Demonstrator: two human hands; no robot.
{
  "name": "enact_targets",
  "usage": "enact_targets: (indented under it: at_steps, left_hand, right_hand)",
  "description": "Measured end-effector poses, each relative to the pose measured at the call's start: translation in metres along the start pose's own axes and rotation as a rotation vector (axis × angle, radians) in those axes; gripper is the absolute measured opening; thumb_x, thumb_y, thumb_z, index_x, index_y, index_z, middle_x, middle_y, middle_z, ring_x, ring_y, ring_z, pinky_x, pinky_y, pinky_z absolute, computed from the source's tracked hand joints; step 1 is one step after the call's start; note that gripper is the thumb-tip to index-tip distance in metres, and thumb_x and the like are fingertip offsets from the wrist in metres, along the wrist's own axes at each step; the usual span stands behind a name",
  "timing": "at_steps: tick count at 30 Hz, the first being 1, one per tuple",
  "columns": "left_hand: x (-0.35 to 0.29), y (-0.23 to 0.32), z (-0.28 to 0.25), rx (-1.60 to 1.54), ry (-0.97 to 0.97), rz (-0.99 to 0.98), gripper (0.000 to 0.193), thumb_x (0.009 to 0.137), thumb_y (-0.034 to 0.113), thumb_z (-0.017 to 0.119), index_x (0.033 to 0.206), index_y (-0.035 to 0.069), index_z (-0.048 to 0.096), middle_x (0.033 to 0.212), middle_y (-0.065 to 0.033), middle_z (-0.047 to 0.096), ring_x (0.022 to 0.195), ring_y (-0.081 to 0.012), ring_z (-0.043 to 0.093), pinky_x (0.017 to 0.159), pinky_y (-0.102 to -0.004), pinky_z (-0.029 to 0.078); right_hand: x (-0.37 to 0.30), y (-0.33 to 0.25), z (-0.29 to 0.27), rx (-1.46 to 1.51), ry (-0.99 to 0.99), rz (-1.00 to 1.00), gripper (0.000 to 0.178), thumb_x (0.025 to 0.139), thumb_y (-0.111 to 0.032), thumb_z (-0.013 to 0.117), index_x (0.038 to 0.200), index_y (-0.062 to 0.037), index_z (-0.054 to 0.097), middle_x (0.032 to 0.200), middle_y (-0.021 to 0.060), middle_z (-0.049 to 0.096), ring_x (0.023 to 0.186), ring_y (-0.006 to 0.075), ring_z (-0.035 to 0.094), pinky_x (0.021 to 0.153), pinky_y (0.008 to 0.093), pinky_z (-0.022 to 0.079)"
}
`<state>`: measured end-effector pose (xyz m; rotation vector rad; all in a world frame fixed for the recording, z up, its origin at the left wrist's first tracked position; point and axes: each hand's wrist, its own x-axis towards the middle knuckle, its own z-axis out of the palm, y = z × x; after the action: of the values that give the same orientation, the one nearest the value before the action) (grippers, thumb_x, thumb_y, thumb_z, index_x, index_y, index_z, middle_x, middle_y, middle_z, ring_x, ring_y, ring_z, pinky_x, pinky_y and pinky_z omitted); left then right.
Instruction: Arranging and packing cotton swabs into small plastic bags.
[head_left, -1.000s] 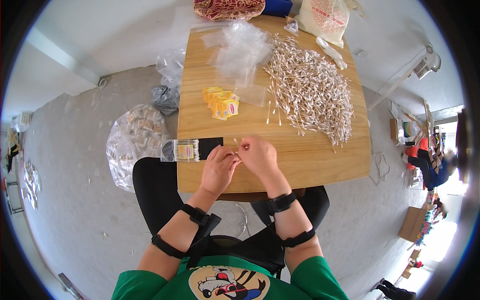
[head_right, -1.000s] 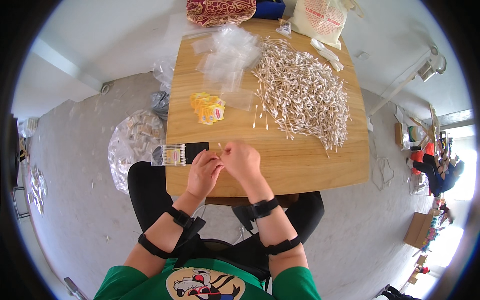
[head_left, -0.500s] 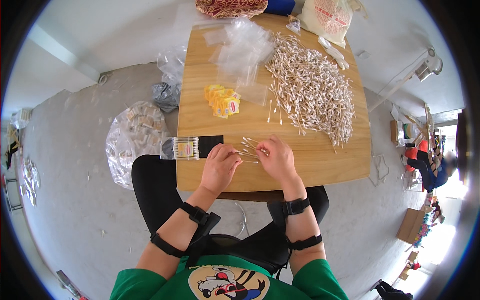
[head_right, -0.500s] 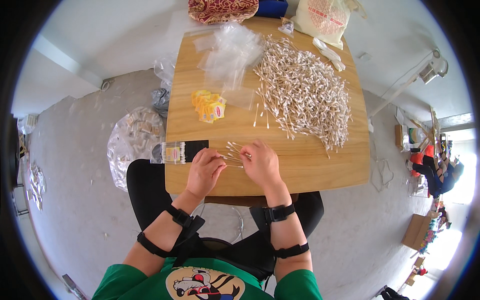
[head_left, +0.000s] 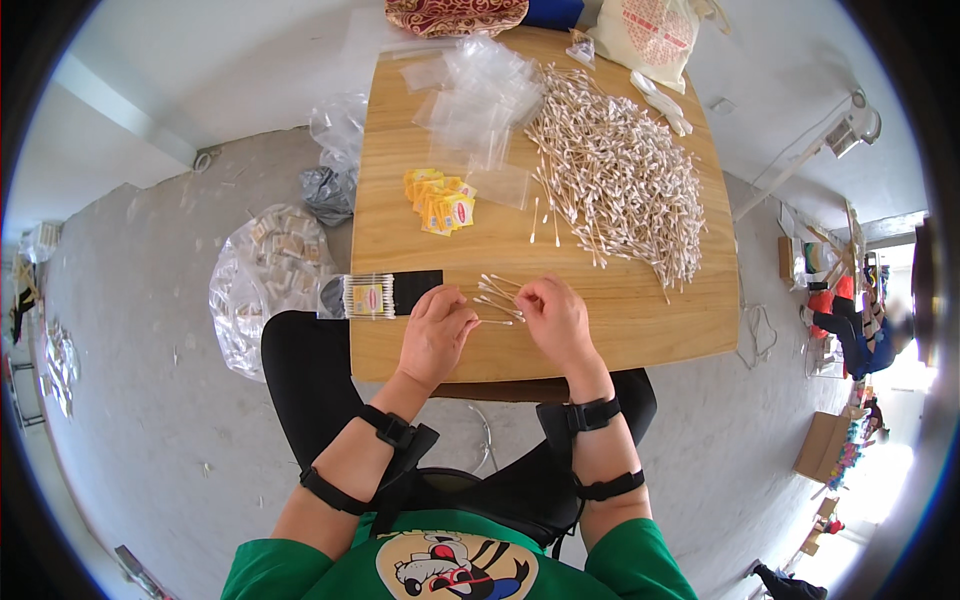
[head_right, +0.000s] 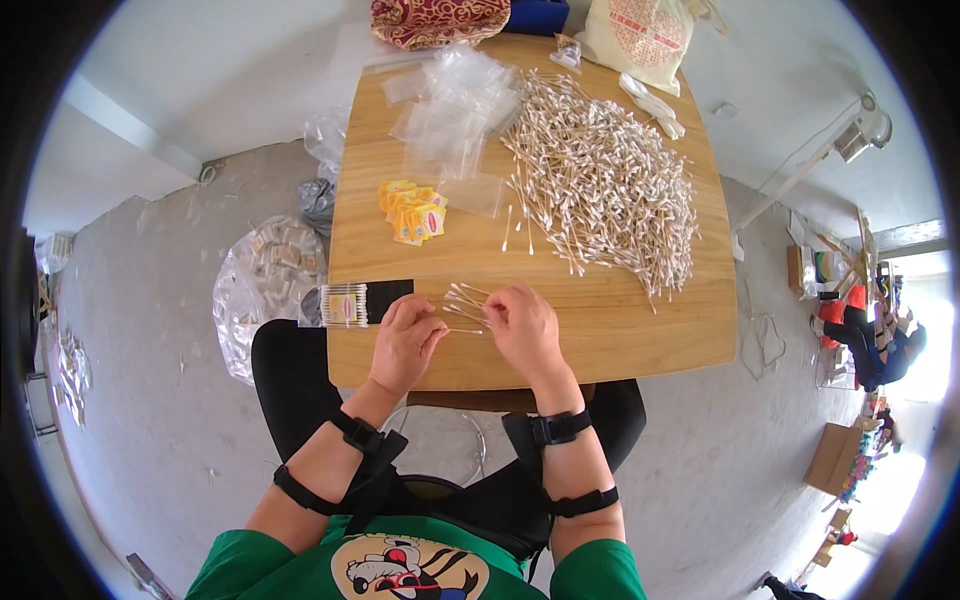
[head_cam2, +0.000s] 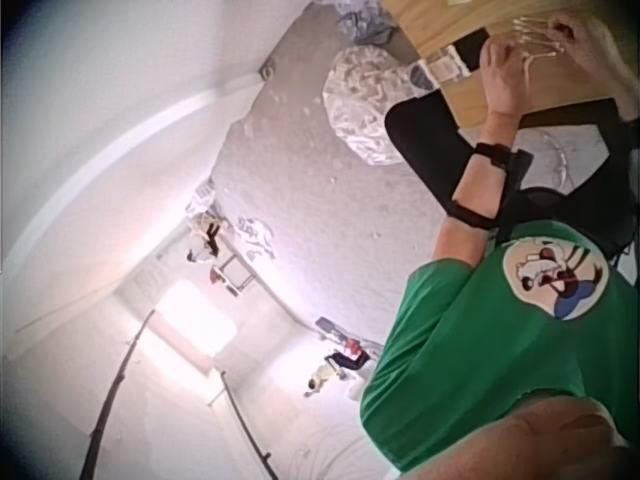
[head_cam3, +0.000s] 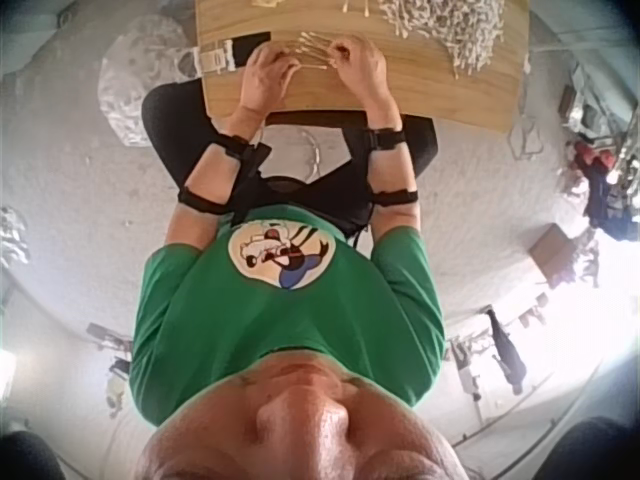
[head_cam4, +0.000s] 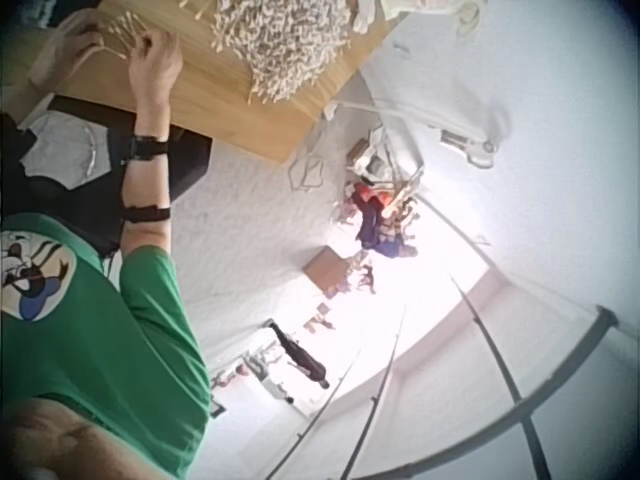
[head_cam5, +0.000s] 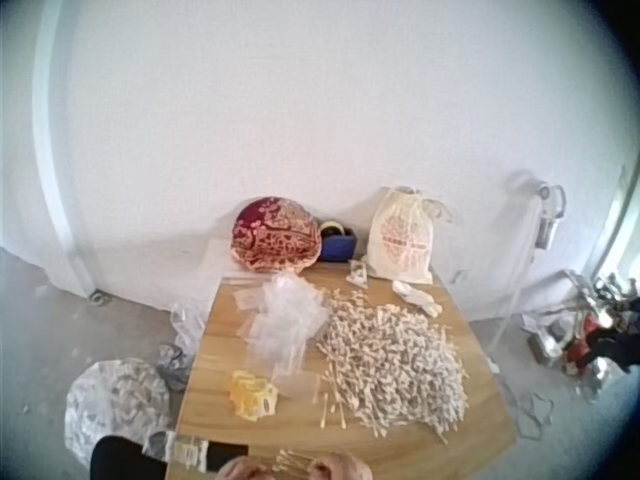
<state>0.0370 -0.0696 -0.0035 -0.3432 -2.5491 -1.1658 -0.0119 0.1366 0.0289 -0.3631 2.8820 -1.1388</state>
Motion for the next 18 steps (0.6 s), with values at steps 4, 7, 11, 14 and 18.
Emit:
enact_targets:
  at_steps: [4,7,11,14,18]
  left_hand:
    - [0.001,0.001,0.0,-0.002,-0.021,0.013,0.014,0.078,0.011,0.079,0.087,0.008,0.069,0.104,-0.008,0.06,0.113,-0.0309,0.06,0.094,-0.0431,0.05]
    - [0.001,0.0,0.0,0.014,-0.029,0.025,0.014,0.079,0.012,0.078,0.087,0.008,0.069,0.104,-0.0079,0.06,0.113,-0.0309,0.06,0.094,-0.0431,0.05]
    - [0.001,0.001,-0.002,0.014,-0.036,0.023,0.014,0.078,0.012,0.078,0.088,0.008,0.069,0.104,-0.0077,0.06,0.113,-0.031,0.059,0.095,-0.0431,0.05]
    - [0.003,0.002,-0.003,0.024,-0.034,0.035,0.014,0.078,0.013,0.078,0.088,0.008,0.069,0.103,-0.0076,0.061,0.113,-0.0308,0.059,0.095,-0.0433,0.05]
    - [0.002,-0.001,-0.001,0.017,-0.034,0.025,0.014,0.078,0.013,0.078,0.087,0.008,0.069,0.103,-0.0074,0.061,0.113,-0.0303,0.06,0.095,-0.0434,0.05]
  right_hand:
    - [0.012,0.017,-0.002,-0.03,0.138,0.134,0.007,0.085,-0.012,0.073,0.086,-0.0064,0.068,0.085,0.0098,0.064,0.081,0.0325,0.065,0.07,0.0428,0.052]
    - [0.018,0.023,0.002,-0.114,0.117,0.093,0.007,0.085,-0.012,0.073,0.085,-0.0071,0.068,0.087,0.0091,0.065,0.082,0.032,0.066,0.07,0.0433,0.052]
    - [0.02,0.006,0.001,-0.064,0.065,0.025,0.009,0.084,-0.014,0.074,0.083,-0.0085,0.067,0.088,0.008,0.065,0.083,0.0315,0.066,0.071,0.0443,0.053]
    - [0.016,-0.008,-0.002,-0.144,-0.043,-0.035,0.01,0.082,-0.014,0.075,0.083,-0.0092,0.067,0.088,0.0075,0.065,0.083,0.0312,0.066,0.071,0.0441,0.053]
    - [0.013,-0.007,0.01,-0.224,-0.02,-0.12,0.01,0.081,-0.015,0.076,0.082,-0.0099,0.068,0.087,0.007,0.065,0.083,0.0303,0.066,0.071,0.0435,0.053]
